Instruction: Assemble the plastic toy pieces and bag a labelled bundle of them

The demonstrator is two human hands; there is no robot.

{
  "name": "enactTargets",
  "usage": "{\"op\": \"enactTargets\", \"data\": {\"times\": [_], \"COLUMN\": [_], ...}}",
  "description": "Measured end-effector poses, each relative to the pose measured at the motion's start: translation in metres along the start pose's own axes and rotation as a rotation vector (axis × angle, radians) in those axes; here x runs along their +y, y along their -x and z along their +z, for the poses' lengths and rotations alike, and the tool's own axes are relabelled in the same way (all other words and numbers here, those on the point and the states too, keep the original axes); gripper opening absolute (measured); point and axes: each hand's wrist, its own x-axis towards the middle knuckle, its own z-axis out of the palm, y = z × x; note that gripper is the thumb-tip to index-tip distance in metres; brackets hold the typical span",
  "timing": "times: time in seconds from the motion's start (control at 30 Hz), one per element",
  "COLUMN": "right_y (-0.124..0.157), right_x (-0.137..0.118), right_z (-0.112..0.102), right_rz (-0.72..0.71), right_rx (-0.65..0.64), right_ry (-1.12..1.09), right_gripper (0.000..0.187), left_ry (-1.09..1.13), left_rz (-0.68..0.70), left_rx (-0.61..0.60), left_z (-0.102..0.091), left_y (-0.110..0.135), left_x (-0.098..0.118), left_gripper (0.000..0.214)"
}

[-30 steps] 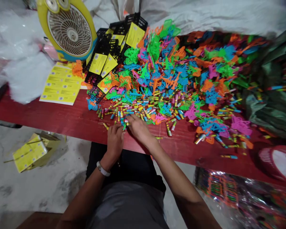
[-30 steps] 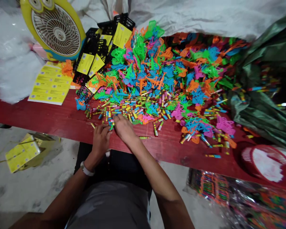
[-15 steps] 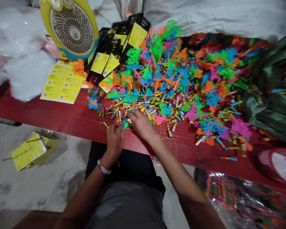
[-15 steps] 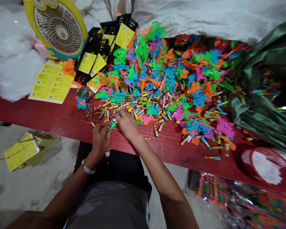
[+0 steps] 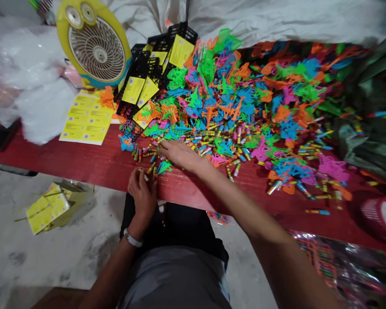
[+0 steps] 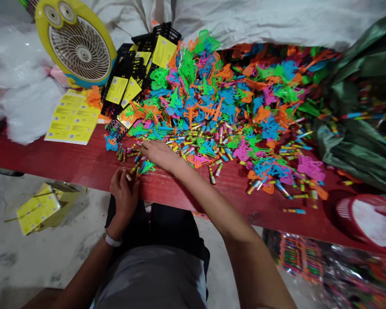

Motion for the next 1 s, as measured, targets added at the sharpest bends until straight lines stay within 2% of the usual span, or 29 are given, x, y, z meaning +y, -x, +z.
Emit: {"op": "enactTargets", "data": {"times": [0.07,0.17,0.23,0.3,0.4,0.47,0.57,0.63,0.67,0.73,0.83,0.9,0.93,1.0], "right_y": [-0.002,-0.001,0.008,0.03,0.088,0.139,0.216,0.255,0.267,0.276,0.259,0.239,0.23,0.214], "right_x": [0.001,0.001,-0.001,-0.004,-0.006,0.001,0.021,0.034,0.038,0.038,0.026,0.017,0.014,0.014], "right_z": [-0.006,-0.013,-0.011,-0.002,0.016,0.024,0.021,0.016,0.015,0.017,0.029,0.038,0.042,0.046], "right_rz": [0.002,-0.006,-0.004,0.053,0.295,0.511,0.869,1.058,1.087,1.005,0.769,0.667,0.641,0.607], "right_rx": [0.014,0.065,0.128,0.255,0.593,0.797,1.038,1.115,1.105,0.957,0.555,0.359,0.325,0.368], "right_ry": [-0.01,-0.048,-0.101,-0.212,-0.38,-0.38,-0.207,0.004,0.079,0.097,-0.034,-0.09,-0.11,-0.162], "right_gripper": [0.029,0.029,0.029,0.031,0.029,0.024,0.025,0.025,0.025,0.027,0.036,0.034,0.032,0.03], "left_ry": [-0.067,-0.107,-0.099,-0.066,0.011,0.073,0.161,0.209,0.228,0.251,0.239,0.233,0.234,0.23], "left_rz": [-0.008,0.011,0.02,0.034,0.075,0.116,0.151,0.154,0.156,0.166,0.169,0.175,0.187,0.232], "left_rx": [-0.075,-0.164,-0.195,-0.221,-0.253,-0.27,-0.276,-0.275,-0.275,-0.274,-0.248,-0.213,-0.196,-0.16], "left_z": [0.002,0.009,0.015,0.021,0.032,0.038,0.046,0.049,0.051,0.053,0.053,0.05,0.048,0.042], "left_y": [0.0,-0.004,-0.009,-0.014,-0.018,-0.02,-0.023,-0.026,-0.027,-0.029,-0.026,-0.021,-0.018,-0.011], "left_x": [-0.005,-0.007,-0.005,-0.003,0.003,0.008,0.015,0.02,0.022,0.026,0.031,0.033,0.035,0.04], "left_gripper": [0.064,0.064,0.062,0.058,0.055,0.055,0.057,0.059,0.059,0.06,0.062,0.062,0.06,0.055]}}
